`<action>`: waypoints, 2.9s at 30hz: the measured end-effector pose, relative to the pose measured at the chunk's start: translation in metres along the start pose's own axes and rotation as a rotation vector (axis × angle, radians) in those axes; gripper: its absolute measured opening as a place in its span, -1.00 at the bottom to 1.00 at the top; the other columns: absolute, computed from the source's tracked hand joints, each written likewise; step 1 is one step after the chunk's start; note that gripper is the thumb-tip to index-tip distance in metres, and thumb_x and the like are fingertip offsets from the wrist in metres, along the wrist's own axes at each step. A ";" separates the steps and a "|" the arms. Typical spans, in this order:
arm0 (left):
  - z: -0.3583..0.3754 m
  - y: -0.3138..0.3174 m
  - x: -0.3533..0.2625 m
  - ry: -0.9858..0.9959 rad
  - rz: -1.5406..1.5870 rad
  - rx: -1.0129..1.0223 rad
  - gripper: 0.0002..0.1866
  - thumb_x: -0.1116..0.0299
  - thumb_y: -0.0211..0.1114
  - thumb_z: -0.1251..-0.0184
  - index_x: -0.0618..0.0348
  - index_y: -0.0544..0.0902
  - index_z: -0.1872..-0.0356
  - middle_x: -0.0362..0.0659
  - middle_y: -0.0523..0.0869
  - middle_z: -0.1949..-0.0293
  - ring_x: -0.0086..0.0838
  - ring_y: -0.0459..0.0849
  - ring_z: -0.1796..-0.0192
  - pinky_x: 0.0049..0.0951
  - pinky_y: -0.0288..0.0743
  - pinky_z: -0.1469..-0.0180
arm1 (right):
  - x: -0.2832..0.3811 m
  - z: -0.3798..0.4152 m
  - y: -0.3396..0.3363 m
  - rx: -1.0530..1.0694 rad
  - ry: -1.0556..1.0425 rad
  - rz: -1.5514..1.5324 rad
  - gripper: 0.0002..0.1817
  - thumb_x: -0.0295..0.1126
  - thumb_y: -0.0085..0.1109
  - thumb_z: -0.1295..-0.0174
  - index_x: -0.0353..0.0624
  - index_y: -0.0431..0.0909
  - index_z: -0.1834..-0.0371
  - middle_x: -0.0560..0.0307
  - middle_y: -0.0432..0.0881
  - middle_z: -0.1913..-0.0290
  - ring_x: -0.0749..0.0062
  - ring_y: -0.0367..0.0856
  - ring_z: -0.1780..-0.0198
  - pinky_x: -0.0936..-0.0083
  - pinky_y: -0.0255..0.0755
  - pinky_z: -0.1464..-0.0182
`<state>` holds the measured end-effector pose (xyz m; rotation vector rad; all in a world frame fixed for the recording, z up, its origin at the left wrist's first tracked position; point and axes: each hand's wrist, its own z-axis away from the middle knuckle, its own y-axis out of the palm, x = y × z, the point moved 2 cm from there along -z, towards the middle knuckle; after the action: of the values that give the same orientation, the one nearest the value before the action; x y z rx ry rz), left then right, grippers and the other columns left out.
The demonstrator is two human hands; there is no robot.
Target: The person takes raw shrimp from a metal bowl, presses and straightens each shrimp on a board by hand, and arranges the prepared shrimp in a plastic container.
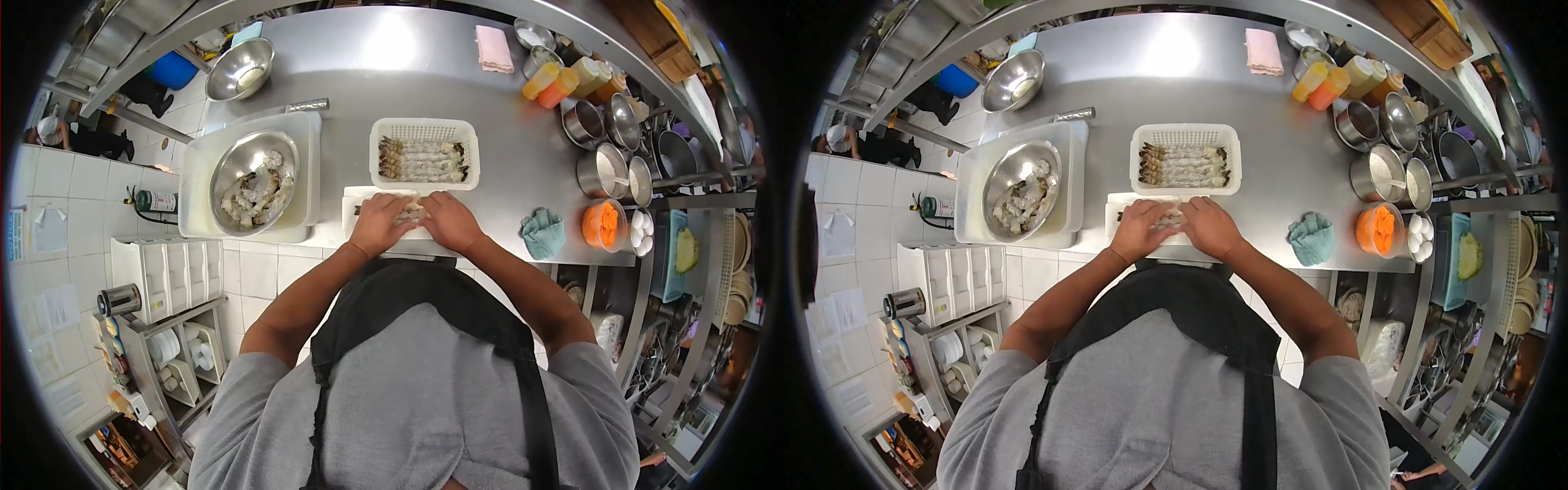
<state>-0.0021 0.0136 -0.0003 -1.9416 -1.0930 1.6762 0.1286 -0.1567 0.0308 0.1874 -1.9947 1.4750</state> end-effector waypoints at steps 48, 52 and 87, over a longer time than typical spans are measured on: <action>0.002 -0.005 0.019 -0.009 -0.043 0.106 -0.83 0.31 0.64 -0.24 -0.04 0.92 0.15 -0.29 0.83 0.10 -0.23 0.71 -0.13 -0.07 0.48 -0.20 | -0.006 -0.017 0.032 0.108 -0.138 -0.062 -0.91 -0.41 0.33 -0.35 -0.18 0.73 0.19 0.01 0.66 0.14 -0.03 0.63 -0.07 0.10 0.57 -0.22; 0.002 -0.006 0.020 -0.010 -0.041 0.115 -0.78 0.31 0.64 -0.24 -0.04 0.91 0.09 -0.25 0.83 0.07 -0.20 0.71 -0.15 -0.06 0.50 -0.23 | -0.008 -0.018 0.032 0.125 -0.140 -0.031 -0.89 -0.40 0.34 -0.36 -0.19 0.74 0.17 0.00 0.66 0.12 -0.02 0.64 -0.08 0.09 0.58 -0.22; 0.040 -0.048 0.036 -0.055 -0.189 -0.058 -0.92 0.28 0.58 -0.29 -0.07 0.90 0.23 -0.31 0.77 0.18 -0.26 0.71 -0.10 -0.03 0.41 -0.16 | 0.046 -0.038 0.048 0.050 -0.122 0.057 -0.89 -0.36 0.34 -0.35 -0.12 0.77 0.20 0.03 0.70 0.13 0.01 0.67 -0.09 0.07 0.50 -0.20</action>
<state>-0.0552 0.0622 -0.0012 -1.7726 -1.3150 1.6206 0.0852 -0.0935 0.0241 0.2490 -2.0757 1.5844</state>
